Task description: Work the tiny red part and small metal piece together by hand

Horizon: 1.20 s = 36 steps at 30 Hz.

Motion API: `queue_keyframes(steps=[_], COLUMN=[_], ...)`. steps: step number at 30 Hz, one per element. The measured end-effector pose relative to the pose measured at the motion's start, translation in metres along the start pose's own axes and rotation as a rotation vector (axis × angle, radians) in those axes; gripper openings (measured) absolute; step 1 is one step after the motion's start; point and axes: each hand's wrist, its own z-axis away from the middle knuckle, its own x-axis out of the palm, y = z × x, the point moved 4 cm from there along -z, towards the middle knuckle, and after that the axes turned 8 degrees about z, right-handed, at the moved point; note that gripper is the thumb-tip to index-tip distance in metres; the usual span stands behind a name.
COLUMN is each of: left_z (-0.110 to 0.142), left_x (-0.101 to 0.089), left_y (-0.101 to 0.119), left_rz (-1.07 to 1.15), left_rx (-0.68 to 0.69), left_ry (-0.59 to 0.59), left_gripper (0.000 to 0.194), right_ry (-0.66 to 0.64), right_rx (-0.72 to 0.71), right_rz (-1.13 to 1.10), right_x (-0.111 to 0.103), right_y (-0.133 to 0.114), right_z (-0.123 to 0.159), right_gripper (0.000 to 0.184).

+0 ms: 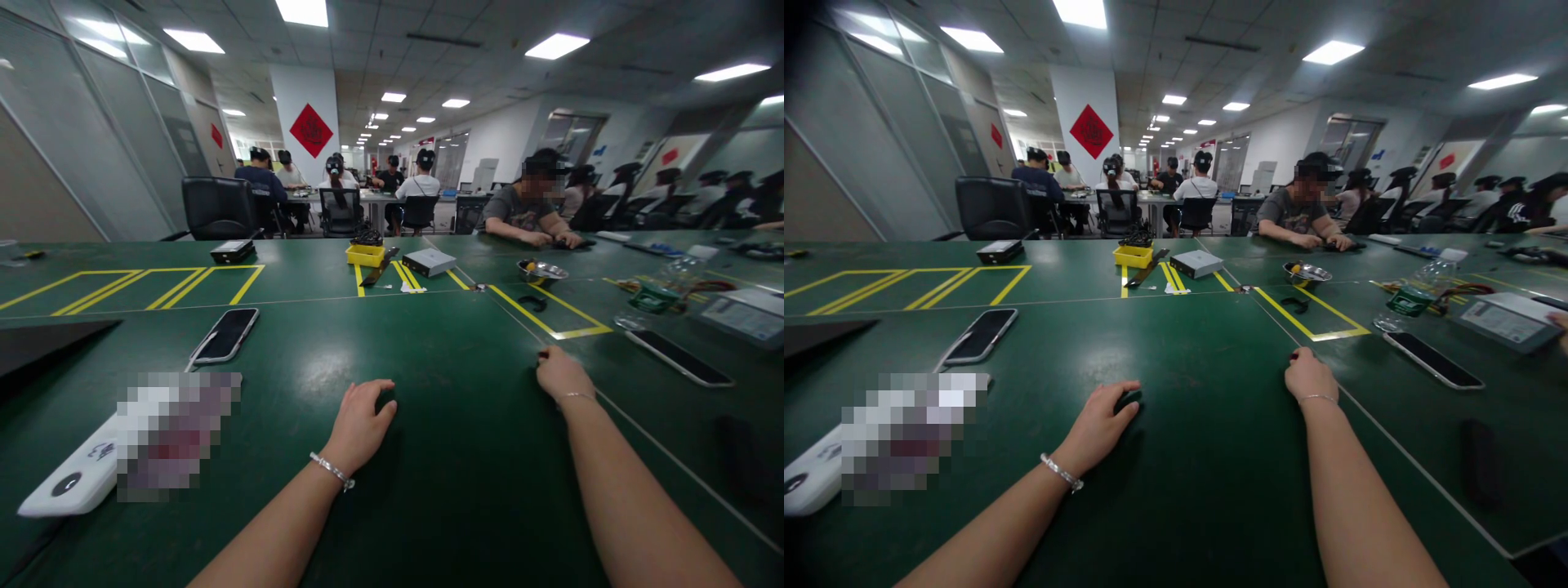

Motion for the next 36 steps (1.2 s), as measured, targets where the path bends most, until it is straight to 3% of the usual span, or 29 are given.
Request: queue_keyframes(steps=[4, 8, 11, 13, 16, 19, 21, 22, 25, 28, 31, 36], left_z=[0.0, -0.001, 0.0, -0.001, -0.002, -0.004, -0.006, -0.006, -0.007, -0.007, -0.006, -0.006], left_x=[0.0, 0.001, 0.004, 0.006, 0.007, 0.005, 0.004, 0.002, -0.002, -0.003, -0.004, -0.006], left_y=[0.001, -0.001, -0.003, -0.003, -0.004, -0.006, -0.008, -0.01, -0.013, -0.013, -0.011, -0.008], left_rz=[0.025, 0.11, 0.265, 0.342, 0.369, 0.468, 0.583, 0.626, 0.693, 0.732, 0.757, 0.784], left_rx=[0.016, -0.027, -0.081, -0.081, -0.093, -0.162, -0.221, -0.251, -0.299, -0.312, -0.324, -0.342], left_ry=[0.019, 0.054, 0.05, 0.01, -0.008, 0.02, 0.041, 0.069, 0.142, 0.149, 0.136, 0.147], left_gripper=[0.027, 0.027, 0.032, 0.032, 0.02, 0.017, 0.02, 0.023, 0.03, 0.031, 0.03, 0.026], right_ry=[0.145, 0.315, 0.283, 0.238, 0.213, 0.172, 0.198, 0.242, 0.359, 0.194, 0.008, 0.001], right_rx=[-0.086, -0.551, -0.963, -1.148, -1.247, -1.29, -1.185, -1.062, -0.524, -0.115, -0.033, -0.08], right_rz=[-0.052, -0.201, -0.285, -0.288, -0.279, -0.321, -0.331, -0.304, -0.098, 0.062, 0.127, 0.2], right_x=[-0.013, -0.031, -0.032, -0.029, -0.024, -0.025, -0.028, -0.029, -0.026, -0.01, 0.005, 0.005], right_y=[-0.019, -0.085, -0.141, -0.167, -0.186, -0.183, -0.166, -0.152, -0.088, -0.023, 0.005, -0.006], right_z=[0.009, 0.053, 0.113, 0.152, 0.185, 0.176, 0.144, 0.123, 0.056, 0.014, 0.0, 0.007], right_gripper=[0.028, 0.02, 0.017, 0.016, 0.016, 0.025, 0.035, 0.039, 0.044, 0.052, 0.047, 0.029])
